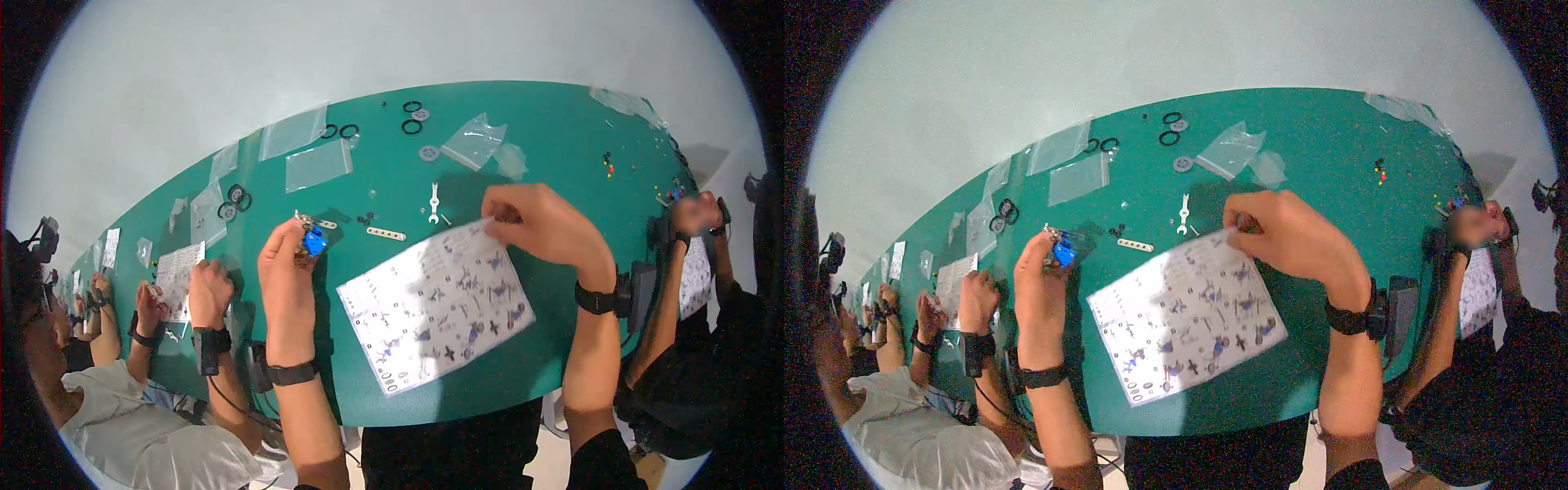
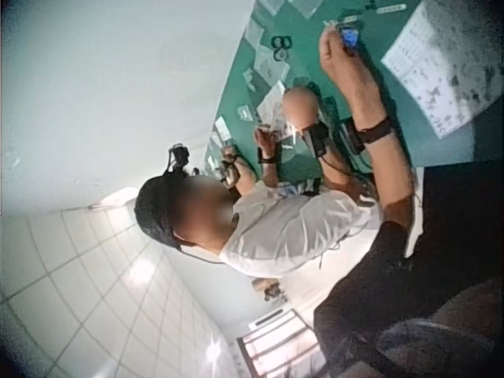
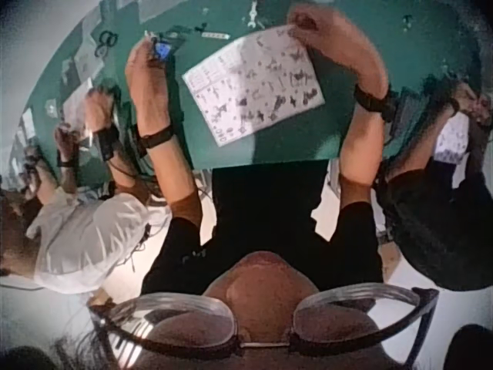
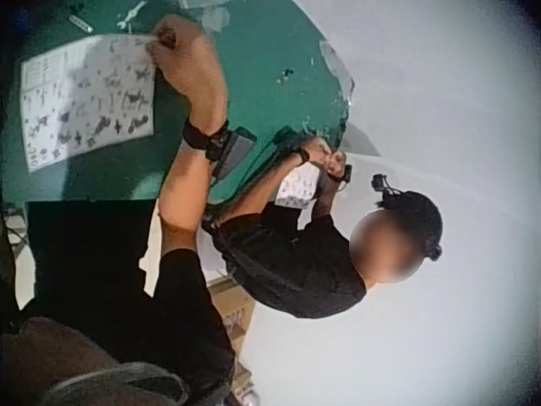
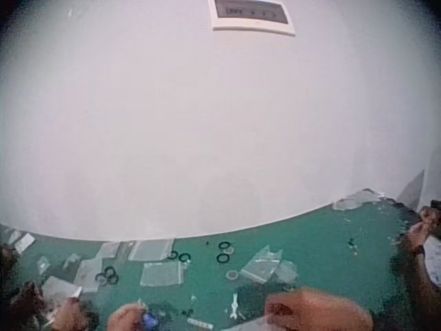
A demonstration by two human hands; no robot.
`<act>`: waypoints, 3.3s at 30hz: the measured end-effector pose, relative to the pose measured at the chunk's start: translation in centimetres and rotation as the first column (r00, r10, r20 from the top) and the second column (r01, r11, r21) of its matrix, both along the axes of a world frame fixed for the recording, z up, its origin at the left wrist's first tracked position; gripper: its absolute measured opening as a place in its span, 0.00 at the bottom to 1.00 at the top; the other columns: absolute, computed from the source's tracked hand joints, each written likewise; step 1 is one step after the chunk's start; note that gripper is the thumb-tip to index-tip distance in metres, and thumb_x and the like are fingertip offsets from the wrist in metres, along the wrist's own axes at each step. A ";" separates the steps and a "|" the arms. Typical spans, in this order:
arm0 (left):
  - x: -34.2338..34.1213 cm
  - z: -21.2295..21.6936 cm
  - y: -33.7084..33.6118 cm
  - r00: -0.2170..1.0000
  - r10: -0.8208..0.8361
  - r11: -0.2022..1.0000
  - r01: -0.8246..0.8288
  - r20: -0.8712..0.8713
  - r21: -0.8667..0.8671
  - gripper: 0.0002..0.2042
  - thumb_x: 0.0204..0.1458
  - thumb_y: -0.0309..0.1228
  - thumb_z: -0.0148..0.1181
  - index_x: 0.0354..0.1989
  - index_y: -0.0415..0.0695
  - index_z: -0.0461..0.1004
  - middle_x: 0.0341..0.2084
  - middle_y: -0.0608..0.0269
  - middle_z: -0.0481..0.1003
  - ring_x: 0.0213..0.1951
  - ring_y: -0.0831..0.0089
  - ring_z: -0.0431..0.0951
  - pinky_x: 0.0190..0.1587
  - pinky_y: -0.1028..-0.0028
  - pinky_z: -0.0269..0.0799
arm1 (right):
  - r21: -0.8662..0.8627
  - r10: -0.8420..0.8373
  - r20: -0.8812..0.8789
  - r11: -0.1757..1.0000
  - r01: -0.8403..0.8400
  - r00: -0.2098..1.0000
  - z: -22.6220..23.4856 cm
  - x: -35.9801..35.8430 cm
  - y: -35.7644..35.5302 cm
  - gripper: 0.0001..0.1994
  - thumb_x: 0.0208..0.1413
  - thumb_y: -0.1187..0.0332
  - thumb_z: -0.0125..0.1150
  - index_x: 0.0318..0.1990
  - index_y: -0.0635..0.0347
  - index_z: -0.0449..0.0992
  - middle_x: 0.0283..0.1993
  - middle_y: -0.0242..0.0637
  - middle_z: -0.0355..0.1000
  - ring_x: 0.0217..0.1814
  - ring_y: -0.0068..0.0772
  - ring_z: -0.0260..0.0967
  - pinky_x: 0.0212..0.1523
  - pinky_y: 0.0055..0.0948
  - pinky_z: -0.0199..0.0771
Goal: The person reads an instruction manual, picks up a blue part, and attaches a metal strip to it. They then set the manual down to select a screw from the table before picking the manual back up to read it again.
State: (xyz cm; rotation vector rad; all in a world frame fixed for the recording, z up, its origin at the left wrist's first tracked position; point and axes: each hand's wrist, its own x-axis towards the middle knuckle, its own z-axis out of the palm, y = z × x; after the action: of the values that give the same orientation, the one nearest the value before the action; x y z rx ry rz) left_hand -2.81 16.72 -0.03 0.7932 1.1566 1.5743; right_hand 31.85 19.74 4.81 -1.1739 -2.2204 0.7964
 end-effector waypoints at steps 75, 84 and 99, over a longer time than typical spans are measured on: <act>-0.4 1.2 -1.3 0.767 -0.301 0.950 0.292 0.566 0.110 0.14 0.62 0.30 0.51 0.53 0.38 0.71 0.48 0.53 0.76 0.51 0.63 0.77 0.55 0.65 0.74 | -0.202 -0.342 -0.539 0.940 0.275 0.770 -0.1 -0.8 1.9 0.07 0.63 0.68 0.59 0.39 0.63 0.73 0.23 0.27 0.72 0.26 0.13 0.62 0.27 0.19 0.63; 2.6 3.4 -2.8 0.902 -0.195 0.974 0.132 0.385 0.184 0.09 0.61 0.29 0.54 0.48 0.42 0.73 0.43 0.60 0.79 0.46 0.68 0.79 0.52 0.65 0.75 | -0.151 -0.360 -0.558 0.930 0.335 0.748 -1.3 -0.1 3.0 0.07 0.62 0.67 0.59 0.40 0.62 0.74 0.23 0.24 0.70 0.25 0.12 0.58 0.27 0.18 0.57; 1.4 2.6 -1.5 0.745 -0.252 0.963 0.258 0.617 0.082 0.07 0.59 0.29 0.58 0.43 0.44 0.75 0.40 0.63 0.79 0.43 0.70 0.79 0.50 0.66 0.76 | -0.123 -0.416 -0.649 0.884 0.452 0.637 -0.6 -0.6 2.7 0.07 0.62 0.68 0.60 0.42 0.62 0.75 0.25 0.24 0.70 0.26 0.12 0.57 0.28 0.17 0.55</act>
State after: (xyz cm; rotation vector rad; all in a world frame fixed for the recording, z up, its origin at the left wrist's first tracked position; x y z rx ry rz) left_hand -1.36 15.25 2.57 0.3429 0.5347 1.4314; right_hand 31.22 22.44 4.25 -1.1062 -1.2857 0.7798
